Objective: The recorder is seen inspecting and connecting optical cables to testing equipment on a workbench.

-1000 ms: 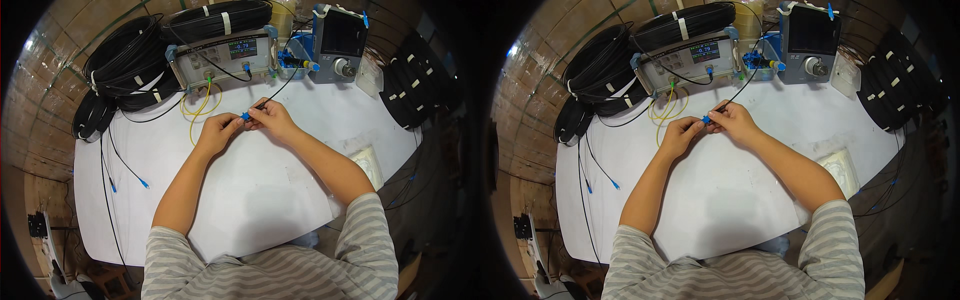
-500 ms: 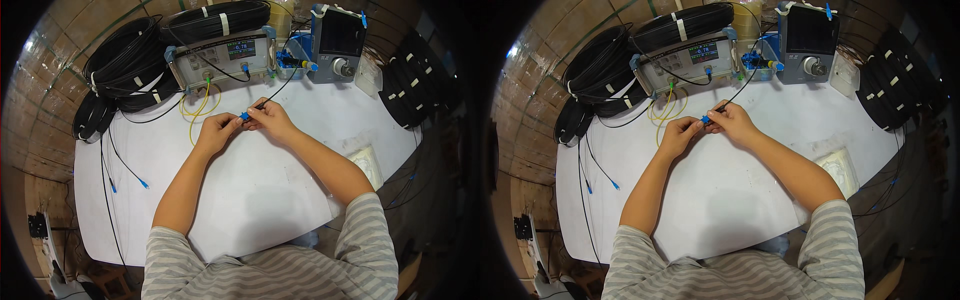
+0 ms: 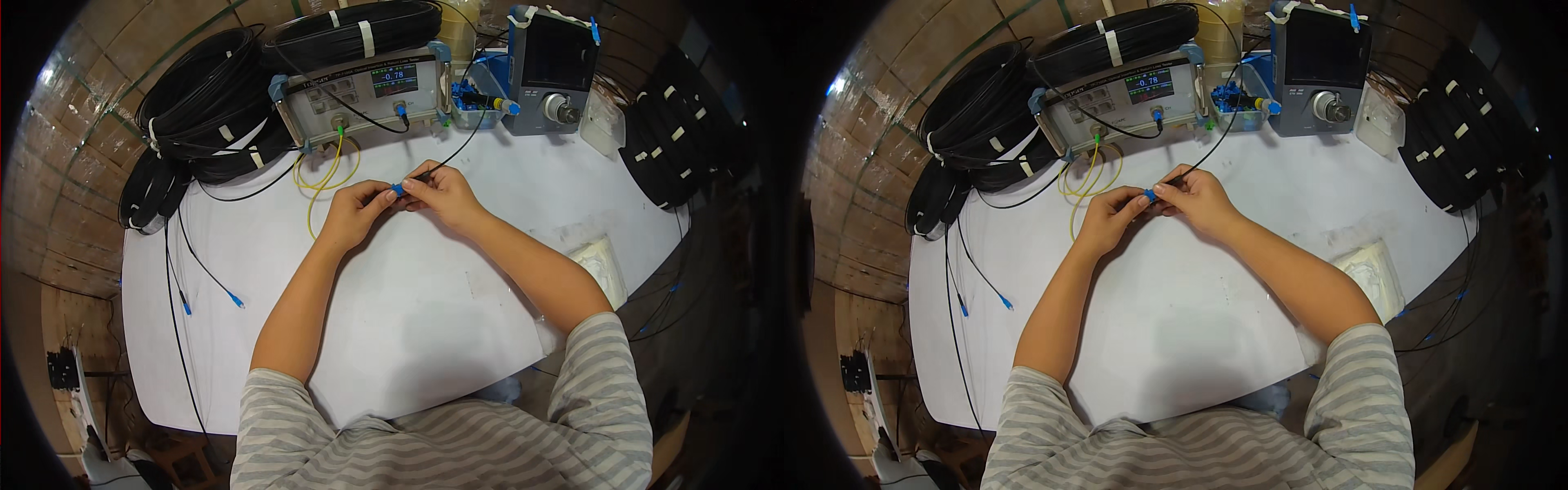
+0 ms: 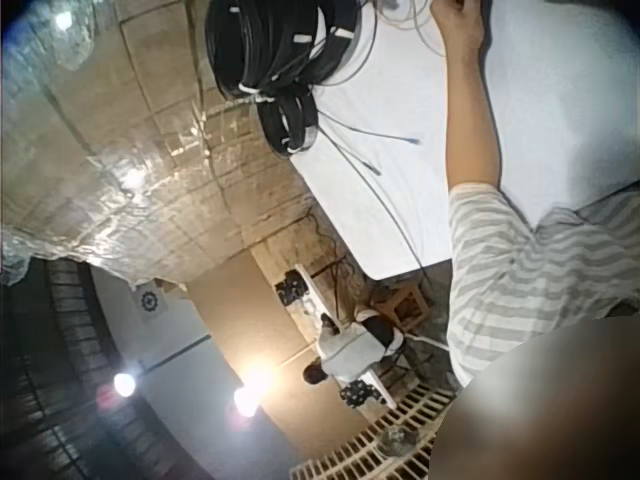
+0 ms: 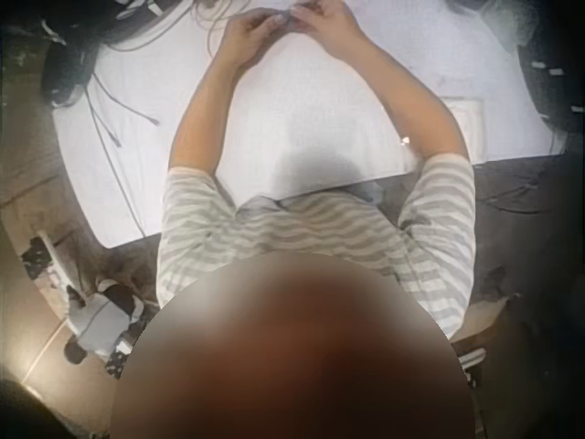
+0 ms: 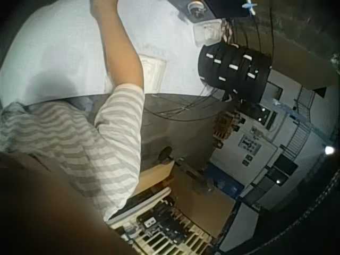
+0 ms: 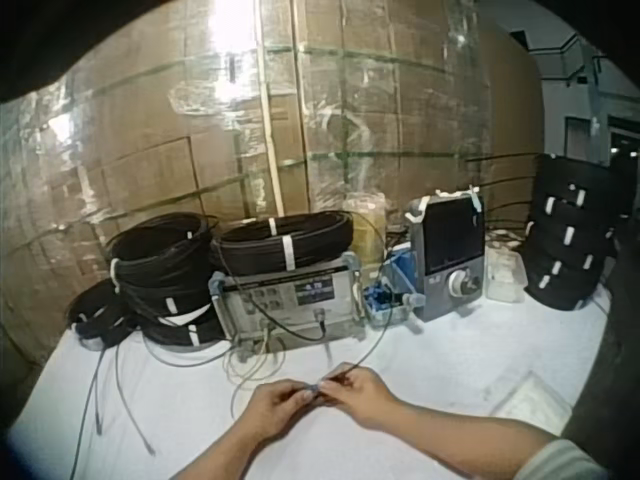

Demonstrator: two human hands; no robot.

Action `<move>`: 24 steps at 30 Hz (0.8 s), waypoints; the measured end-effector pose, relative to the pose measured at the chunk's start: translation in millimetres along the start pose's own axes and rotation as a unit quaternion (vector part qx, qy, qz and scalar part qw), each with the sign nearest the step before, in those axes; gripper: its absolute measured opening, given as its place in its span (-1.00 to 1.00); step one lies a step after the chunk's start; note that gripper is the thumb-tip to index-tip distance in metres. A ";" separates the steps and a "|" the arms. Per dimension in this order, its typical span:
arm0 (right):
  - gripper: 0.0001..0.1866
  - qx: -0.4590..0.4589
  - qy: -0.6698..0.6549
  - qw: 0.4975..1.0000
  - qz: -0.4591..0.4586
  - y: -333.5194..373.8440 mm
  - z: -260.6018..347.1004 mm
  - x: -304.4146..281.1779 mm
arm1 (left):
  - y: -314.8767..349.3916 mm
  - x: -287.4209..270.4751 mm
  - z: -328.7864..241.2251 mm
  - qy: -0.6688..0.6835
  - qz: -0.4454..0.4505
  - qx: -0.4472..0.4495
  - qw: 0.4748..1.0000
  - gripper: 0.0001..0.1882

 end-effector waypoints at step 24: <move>-0.78 0.008 -0.023 1.000 -0.007 2.1 3.4 5.1 | -3.2 -2.7 5.2 0.097 0.019 -0.052 0.994 -0.71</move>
Point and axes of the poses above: each hand's wrist, its own y-axis away from the middle knuckle, its own x-axis out of the palm, z = x × y, the point moved 3 cm from there along -y, towards the middle knuckle, and after that the axes turned 4 degrees about x, right-handed, at the moved point
